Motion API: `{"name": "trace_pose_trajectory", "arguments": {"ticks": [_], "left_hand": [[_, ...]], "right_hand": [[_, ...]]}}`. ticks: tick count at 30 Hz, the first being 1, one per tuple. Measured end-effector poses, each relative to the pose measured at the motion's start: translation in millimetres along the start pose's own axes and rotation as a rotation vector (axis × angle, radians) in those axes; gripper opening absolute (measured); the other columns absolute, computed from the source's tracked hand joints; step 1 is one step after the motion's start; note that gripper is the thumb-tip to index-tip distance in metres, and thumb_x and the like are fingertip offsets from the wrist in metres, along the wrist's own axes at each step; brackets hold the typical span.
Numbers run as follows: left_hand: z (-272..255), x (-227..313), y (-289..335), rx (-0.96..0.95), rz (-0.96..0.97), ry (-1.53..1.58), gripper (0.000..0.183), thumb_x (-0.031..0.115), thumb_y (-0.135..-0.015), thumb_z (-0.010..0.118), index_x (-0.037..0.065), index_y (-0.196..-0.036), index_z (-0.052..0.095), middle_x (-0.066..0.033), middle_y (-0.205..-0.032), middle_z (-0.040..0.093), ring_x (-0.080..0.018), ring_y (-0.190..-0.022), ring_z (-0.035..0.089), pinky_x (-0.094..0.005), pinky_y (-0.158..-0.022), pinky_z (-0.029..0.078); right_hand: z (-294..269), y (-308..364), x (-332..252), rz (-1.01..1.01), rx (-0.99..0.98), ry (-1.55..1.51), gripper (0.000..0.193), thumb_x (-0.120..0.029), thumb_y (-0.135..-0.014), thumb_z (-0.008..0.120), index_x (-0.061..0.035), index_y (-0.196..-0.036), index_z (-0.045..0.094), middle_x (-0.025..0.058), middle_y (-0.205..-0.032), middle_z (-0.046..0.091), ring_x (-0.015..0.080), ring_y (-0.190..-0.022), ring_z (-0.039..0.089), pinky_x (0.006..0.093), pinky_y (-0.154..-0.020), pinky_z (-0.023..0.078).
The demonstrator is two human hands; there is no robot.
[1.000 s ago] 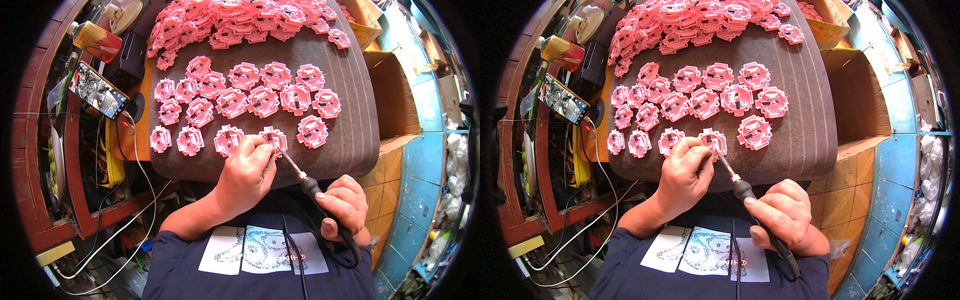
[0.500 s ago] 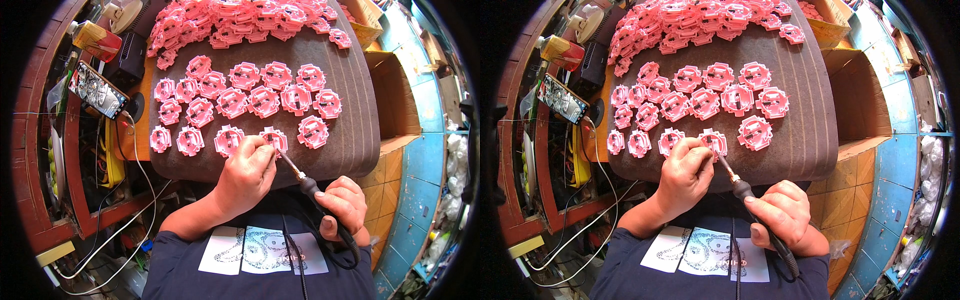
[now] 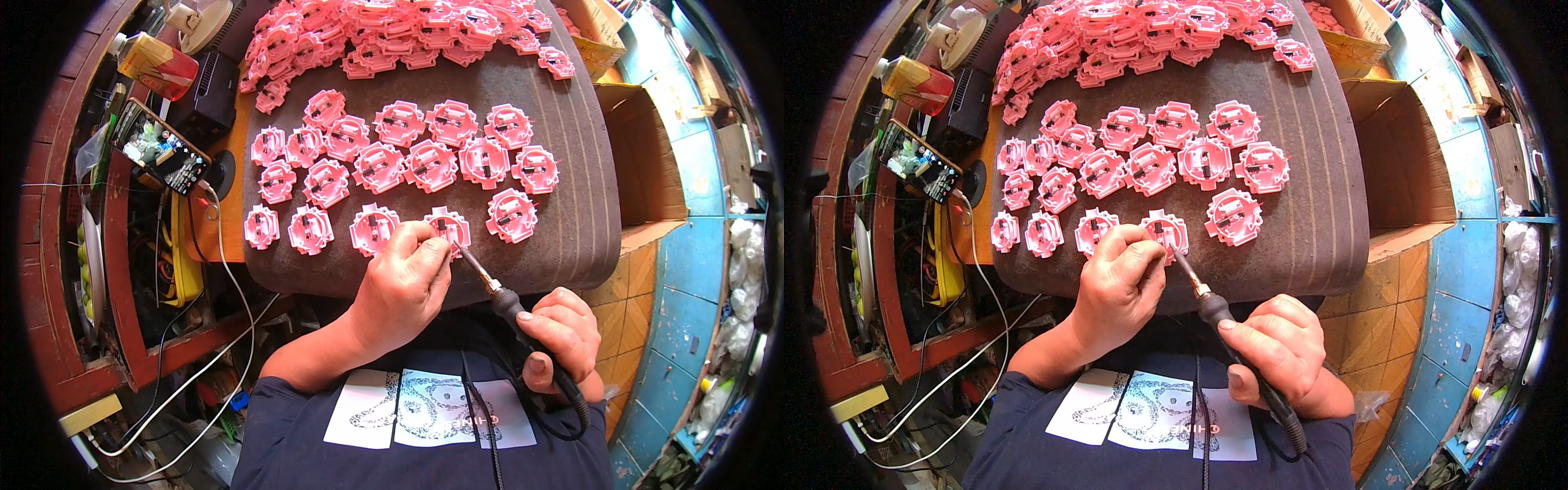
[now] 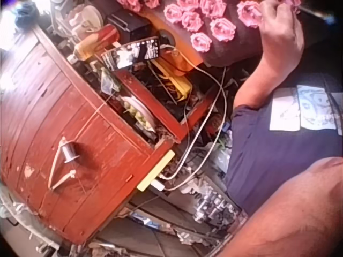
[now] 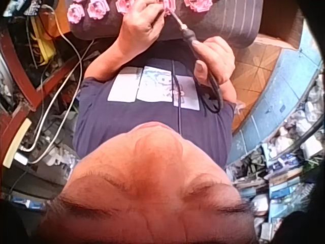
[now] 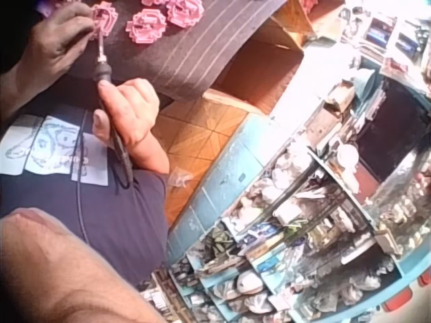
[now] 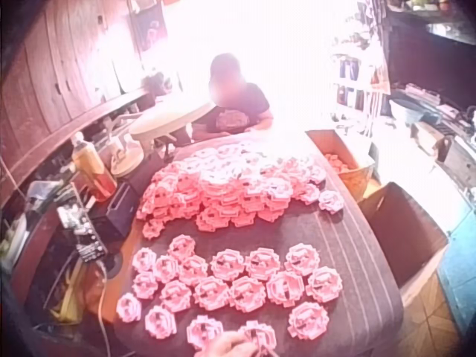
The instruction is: The person uses a soldering iron to attach small black components to pink plastic housings arranged on a work surface. They handle each unit one at a time, applying heat to specific points and then placing the finished pieces back on the table.
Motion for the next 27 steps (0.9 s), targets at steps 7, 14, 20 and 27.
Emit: {"name": "trace_pose_trajectory", "arguments": {"ticks": [7,14,20,27], "left_hand": [[0,0,-1,0.002,0.012,0.001,0.026,-0.010,-0.083,0.076,0.000,-0.105,0.068,-0.0156,-0.104,0.063,-0.0302,-0.082,0.068,-0.0367,-0.071,0.057],[0,0,0,0.006,0.005,0.003,0.025,-0.010,-0.084,0.076,0.000,-0.104,0.068,-0.0150,-0.103,0.063,-0.0284,-0.079,0.068,-0.0355,-0.069,0.056],[0,0,-1,0.015,0.024,-0.007,0.023,-0.010,-0.084,0.076,0.000,-0.103,0.068,-0.0149,-0.102,0.063,-0.0282,-0.080,0.068,-0.0356,-0.069,0.056],[2,-1,1,-0.005,-0.032,0.002,0.022,-0.010,-0.084,0.076,0.000,-0.102,0.068,-0.0142,-0.102,0.064,-0.0278,-0.080,0.068,-0.0359,-0.068,0.057]], "right_hand": [[1,0,0,0.004,-0.001,0.012,0.035,-0.027,-0.099,0.069,0.0032,-0.116,0.070,0.0096,-0.076,0.063,0.0256,-0.062,0.060,0.0384,-0.057,0.048],[-4,4,0,0.025,0.011,0.002,0.042,-0.035,-0.102,0.068,0.0029,-0.118,0.068,0.0106,-0.077,0.064,0.0262,-0.064,0.060,0.0384,-0.058,0.049],[-17,2,3,0.024,0.210,0.104,0.035,-0.023,-0.095,0.080,-0.0001,-0.117,0.067,0.0111,-0.086,0.064,0.0273,-0.073,0.061,0.0385,-0.064,0.051],[-14,-13,42,0.058,0.259,0.359,0.027,0.005,-0.090,0.075,0.0029,-0.116,0.071,0.0185,-0.089,0.073,0.0334,-0.073,0.067,0.0415,-0.073,0.056]]}}
Point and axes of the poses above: each hand's wrist, its own y-axis away from the middle knuckle, its own z-axis out of the palm, x = y × z, the point moved 5 cm from there along -y, towards the middle knuckle
